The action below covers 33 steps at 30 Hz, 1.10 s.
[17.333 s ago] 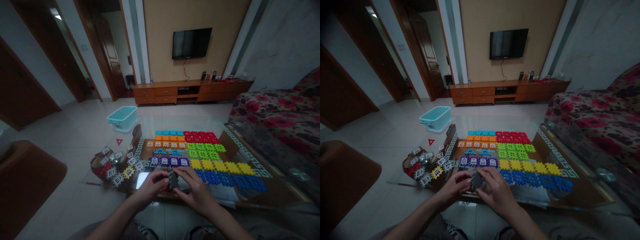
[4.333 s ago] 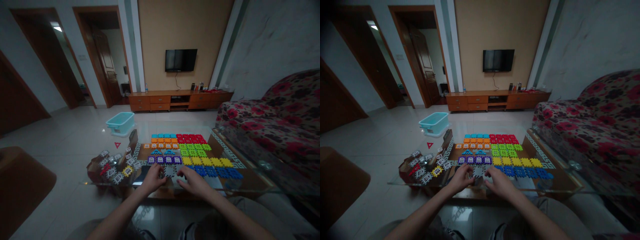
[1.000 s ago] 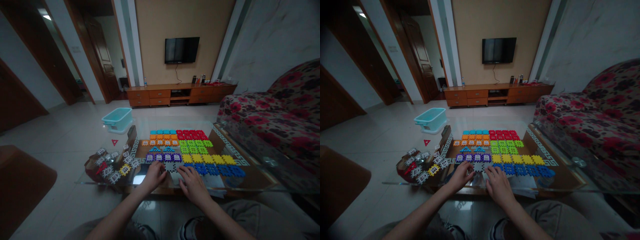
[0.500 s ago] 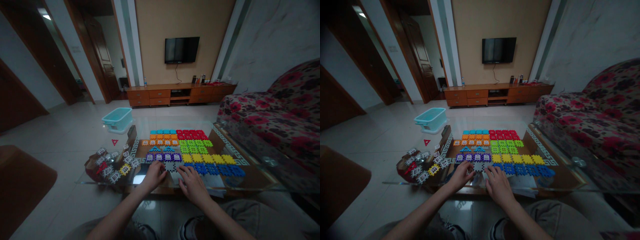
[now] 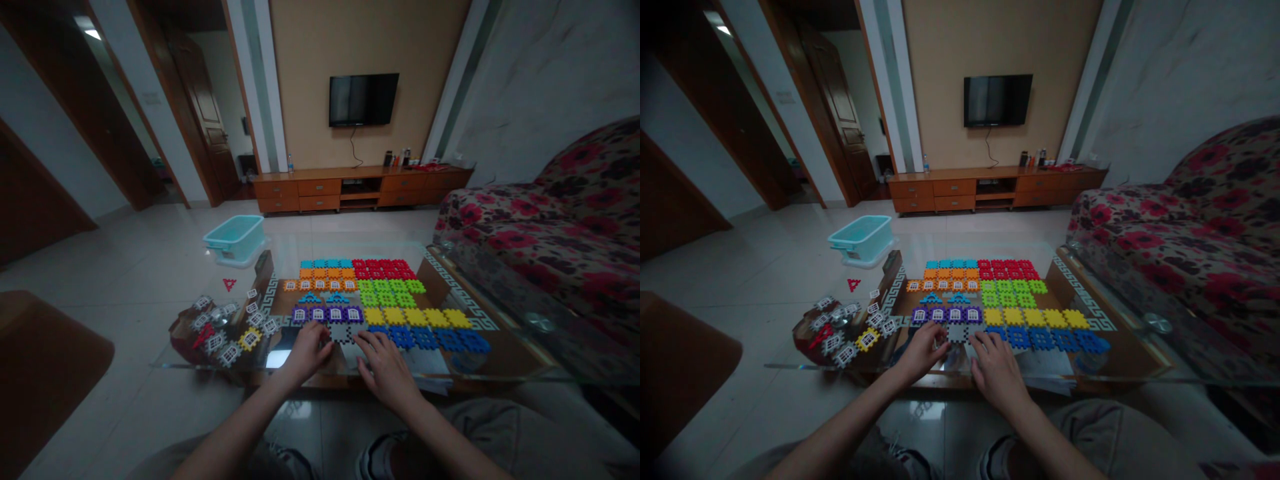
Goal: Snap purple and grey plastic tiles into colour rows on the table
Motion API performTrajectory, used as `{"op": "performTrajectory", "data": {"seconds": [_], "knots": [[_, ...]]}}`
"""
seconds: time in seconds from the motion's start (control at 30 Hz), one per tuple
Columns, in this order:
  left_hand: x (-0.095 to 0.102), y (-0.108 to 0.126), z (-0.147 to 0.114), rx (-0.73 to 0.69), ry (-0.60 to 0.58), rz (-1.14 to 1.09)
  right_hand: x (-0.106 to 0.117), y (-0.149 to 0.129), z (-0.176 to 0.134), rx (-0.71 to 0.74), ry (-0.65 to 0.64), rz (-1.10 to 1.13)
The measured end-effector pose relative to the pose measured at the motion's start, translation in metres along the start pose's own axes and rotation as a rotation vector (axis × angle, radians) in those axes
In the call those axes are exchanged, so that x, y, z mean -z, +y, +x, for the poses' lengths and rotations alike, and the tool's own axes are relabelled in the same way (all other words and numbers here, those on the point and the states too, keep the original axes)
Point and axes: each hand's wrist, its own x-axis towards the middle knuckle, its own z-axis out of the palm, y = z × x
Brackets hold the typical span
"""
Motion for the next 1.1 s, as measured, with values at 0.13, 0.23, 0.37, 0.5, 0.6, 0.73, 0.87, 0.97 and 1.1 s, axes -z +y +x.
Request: {"op": "performTrajectory", "data": {"seconds": [0.13, 0.23, 0.37, 0.5, 0.6, 0.73, 0.87, 0.97, 1.1], "knots": [[-0.0009, -0.0007, 0.0005, 0.002, 0.001, 0.001, -0.0017, 0.0007, -0.0004, -0.006, -0.008, 0.002], [-0.0006, 0.0001, 0.001, 0.006, 0.003, 0.003, -0.0018, 0.0009, -0.0006, -0.002, 0.005, 0.003], [0.0008, 0.0014, 0.0011, 0.002, 0.003, -0.007, -0.0007, 0.0005, -0.0004, 0.001, 0.013, 0.01], [0.001, 0.0016, 0.0012, -0.003, 0.005, -0.006, -0.0006, 0.0005, -0.0001, -0.005, -0.005, 0.018], [0.0008, 0.0015, 0.0015, 0.0, 0.0, 0.002, -0.0012, 0.0009, -0.0002, -0.004, -0.009, 0.028], [0.0009, 0.0013, 0.0011, -0.008, 0.003, 0.003, -0.0008, 0.0007, -0.0003, -0.016, 0.032, 0.046], [0.0005, 0.0011, 0.0006, -0.013, 0.013, 0.005, 0.0003, -0.0005, -0.0001, -0.038, 0.08, 0.057], [0.0003, 0.0014, 0.0007, -0.017, 0.018, 0.006, -0.0004, -0.0003, -0.0005, -0.039, 0.087, 0.056], [0.0011, 0.002, 0.0007, -0.009, 0.011, 0.001, -0.0023, 0.001, -0.0014, -0.034, 0.081, 0.055]]}}
